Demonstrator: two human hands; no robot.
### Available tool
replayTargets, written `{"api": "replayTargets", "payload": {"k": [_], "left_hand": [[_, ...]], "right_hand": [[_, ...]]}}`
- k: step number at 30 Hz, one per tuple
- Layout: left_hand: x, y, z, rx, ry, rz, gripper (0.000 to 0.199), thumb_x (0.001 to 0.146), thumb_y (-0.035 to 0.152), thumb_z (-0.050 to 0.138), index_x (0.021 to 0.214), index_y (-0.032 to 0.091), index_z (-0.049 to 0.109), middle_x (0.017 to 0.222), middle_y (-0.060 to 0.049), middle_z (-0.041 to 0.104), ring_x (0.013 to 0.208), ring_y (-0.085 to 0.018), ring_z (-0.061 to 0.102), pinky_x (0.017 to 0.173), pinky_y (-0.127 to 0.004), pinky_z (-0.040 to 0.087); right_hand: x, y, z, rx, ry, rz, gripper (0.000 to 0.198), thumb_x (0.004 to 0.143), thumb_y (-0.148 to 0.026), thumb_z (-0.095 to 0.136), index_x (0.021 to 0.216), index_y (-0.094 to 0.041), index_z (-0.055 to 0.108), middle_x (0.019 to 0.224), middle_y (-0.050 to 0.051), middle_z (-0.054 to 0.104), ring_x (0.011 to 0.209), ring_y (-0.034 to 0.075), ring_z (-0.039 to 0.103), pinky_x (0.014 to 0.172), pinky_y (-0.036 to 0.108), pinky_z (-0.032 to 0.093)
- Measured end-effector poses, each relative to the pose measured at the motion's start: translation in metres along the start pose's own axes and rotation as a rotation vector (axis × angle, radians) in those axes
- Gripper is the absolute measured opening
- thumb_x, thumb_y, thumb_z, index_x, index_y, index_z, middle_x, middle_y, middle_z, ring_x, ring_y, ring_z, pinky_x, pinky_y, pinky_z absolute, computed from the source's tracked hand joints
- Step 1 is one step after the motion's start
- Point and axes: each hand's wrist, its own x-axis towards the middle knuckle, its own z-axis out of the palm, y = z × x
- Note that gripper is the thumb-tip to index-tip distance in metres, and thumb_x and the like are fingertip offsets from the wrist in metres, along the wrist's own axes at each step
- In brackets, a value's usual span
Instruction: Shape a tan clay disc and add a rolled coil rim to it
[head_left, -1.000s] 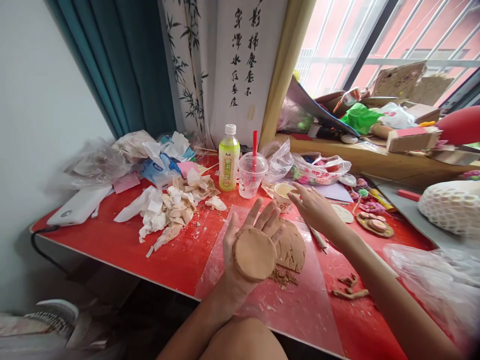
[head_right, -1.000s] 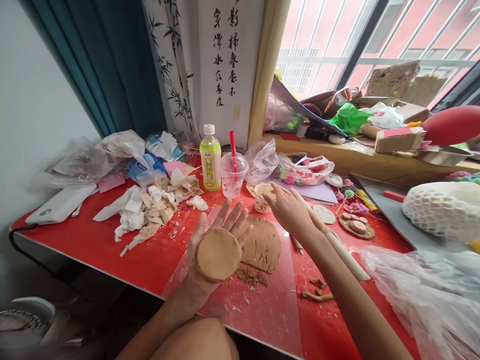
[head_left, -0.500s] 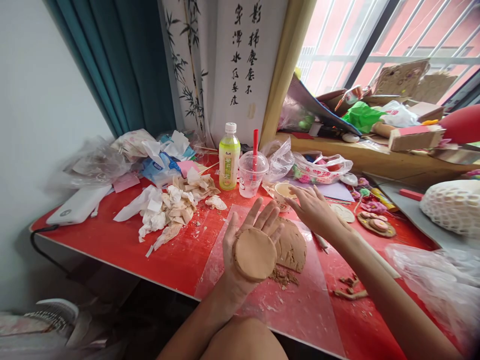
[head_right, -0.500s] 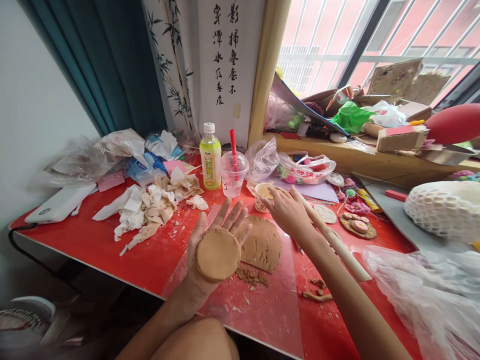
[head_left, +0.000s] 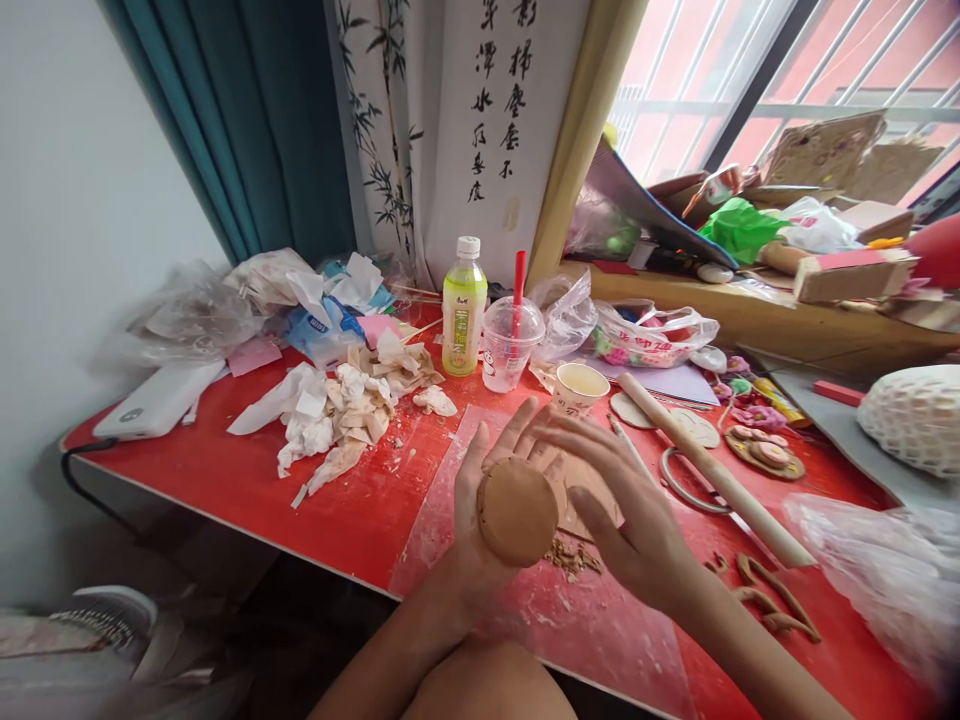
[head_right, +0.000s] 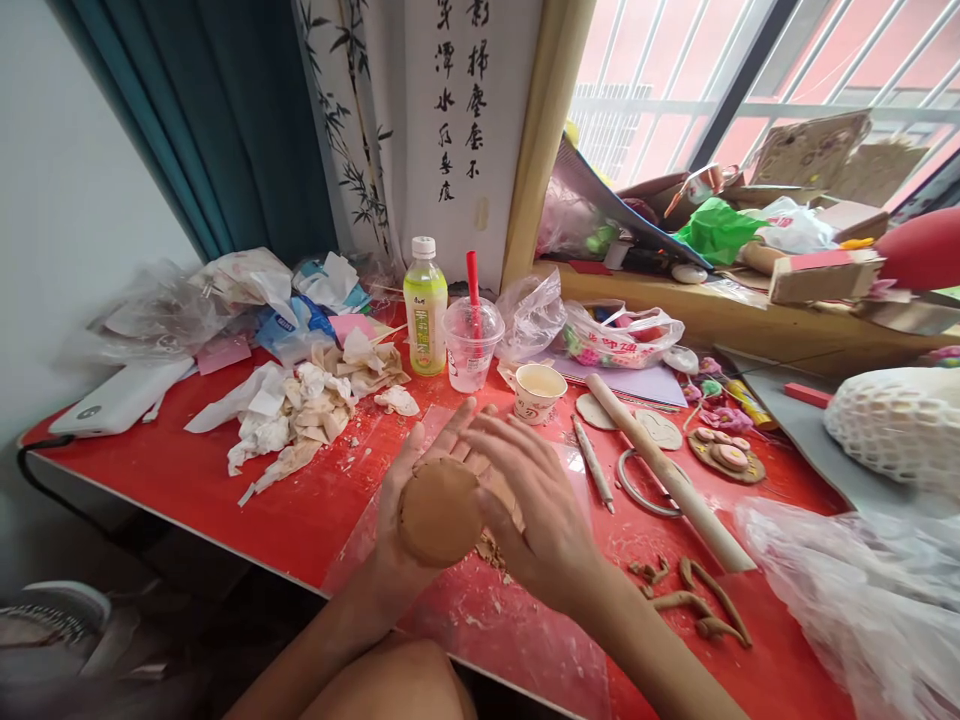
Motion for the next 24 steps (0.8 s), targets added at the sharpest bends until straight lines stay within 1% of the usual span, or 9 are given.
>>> {"api": "replayTargets", "payload": {"k": [3,5,7,11,15,17,20,21,24], "left_hand": [[0.005,-0.001,-0.006,-0.044,-0.066,-0.014,0.051,0.092,0.049,0.027,0.131,0.022,0.044,0.141,-0.002,0.043,0.135,-0.019,0.031,0.114,-0.034,0.021],[0.006,-0.002,-0.008,-0.054,-0.063,-0.009,0.051,0.092,0.048,0.027,0.129,0.019,0.046,0.141,-0.003,0.042,0.136,-0.018,0.030,0.114,-0.031,0.021],[0.006,-0.003,-0.009,-0.055,-0.067,0.004,0.052,0.092,0.048,0.026,0.129,0.017,0.046,0.141,-0.005,0.043,0.135,-0.018,0.032,0.113,-0.031,0.022],[0.003,-0.003,-0.005,-0.044,-0.148,0.010,0.052,0.093,0.046,0.026,0.131,0.017,0.044,0.141,-0.004,0.043,0.135,-0.019,0.032,0.113,-0.032,0.022],[0.001,-0.004,-0.004,-0.033,-0.072,-0.008,0.051,0.091,0.048,0.030,0.128,0.017,0.047,0.143,-0.005,0.040,0.137,-0.020,0.027,0.113,-0.032,0.023],[-0.002,-0.006,-0.004,0.002,-0.064,0.035,0.046,0.090,0.046,0.034,0.126,0.020,0.050,0.140,-0.004,0.044,0.136,-0.020,0.030,0.113,-0.033,0.022],[-0.005,-0.007,-0.006,0.028,-0.045,0.134,0.038,0.088,0.038,0.041,0.124,0.029,0.049,0.139,0.002,0.045,0.136,-0.017,0.030,0.114,-0.032,0.019],[-0.004,-0.007,-0.007,0.021,-0.037,0.120,0.038,0.088,0.039,0.041,0.124,0.029,0.049,0.139,0.002,0.045,0.136,-0.017,0.030,0.114,-0.033,0.019],[0.003,-0.005,-0.008,-0.022,-0.056,0.005,0.048,0.089,0.049,0.035,0.122,0.019,0.052,0.138,-0.005,0.046,0.135,-0.021,0.032,0.114,-0.035,0.022]], "right_hand": [[-0.001,-0.010,0.007,0.013,-0.177,-0.139,0.038,0.094,-0.029,0.037,0.128,-0.014,0.042,0.132,0.009,0.053,0.133,0.017,0.033,0.113,0.042,0.019],[-0.002,-0.015,0.011,0.026,-0.231,-0.223,0.036,0.094,-0.027,0.037,0.127,-0.014,0.043,0.129,0.007,0.056,0.133,0.016,0.033,0.115,0.042,0.012],[-0.002,-0.016,0.014,0.004,-0.206,-0.240,0.035,0.093,-0.026,0.036,0.126,-0.015,0.044,0.127,0.007,0.058,0.133,0.015,0.035,0.115,0.042,0.010],[-0.003,-0.011,0.015,-0.082,-0.160,-0.168,0.040,0.093,-0.026,0.037,0.131,-0.013,0.040,0.131,0.008,0.055,0.134,0.018,0.033,0.114,0.044,0.012],[-0.004,-0.011,0.016,0.007,-0.149,-0.339,0.035,0.092,-0.027,0.038,0.123,-0.015,0.048,0.118,0.006,0.064,0.127,0.016,0.044,0.115,0.042,0.012],[-0.003,-0.010,0.016,-0.033,-0.115,-0.283,0.034,0.091,-0.024,0.039,0.122,-0.015,0.049,0.118,0.006,0.064,0.127,0.015,0.044,0.115,0.040,0.011],[-0.003,-0.008,0.015,-0.081,-0.129,-0.146,0.038,0.091,-0.026,0.038,0.127,-0.013,0.045,0.128,0.008,0.057,0.132,0.018,0.036,0.115,0.043,0.010],[-0.003,-0.008,0.015,-0.060,-0.137,-0.168,0.039,0.092,-0.028,0.037,0.127,-0.012,0.045,0.128,0.009,0.057,0.133,0.018,0.035,0.115,0.044,0.010],[-0.003,-0.010,0.014,0.029,-0.144,-0.358,0.035,0.092,-0.027,0.036,0.122,-0.013,0.048,0.119,0.008,0.064,0.128,0.016,0.043,0.115,0.043,0.009]]}}
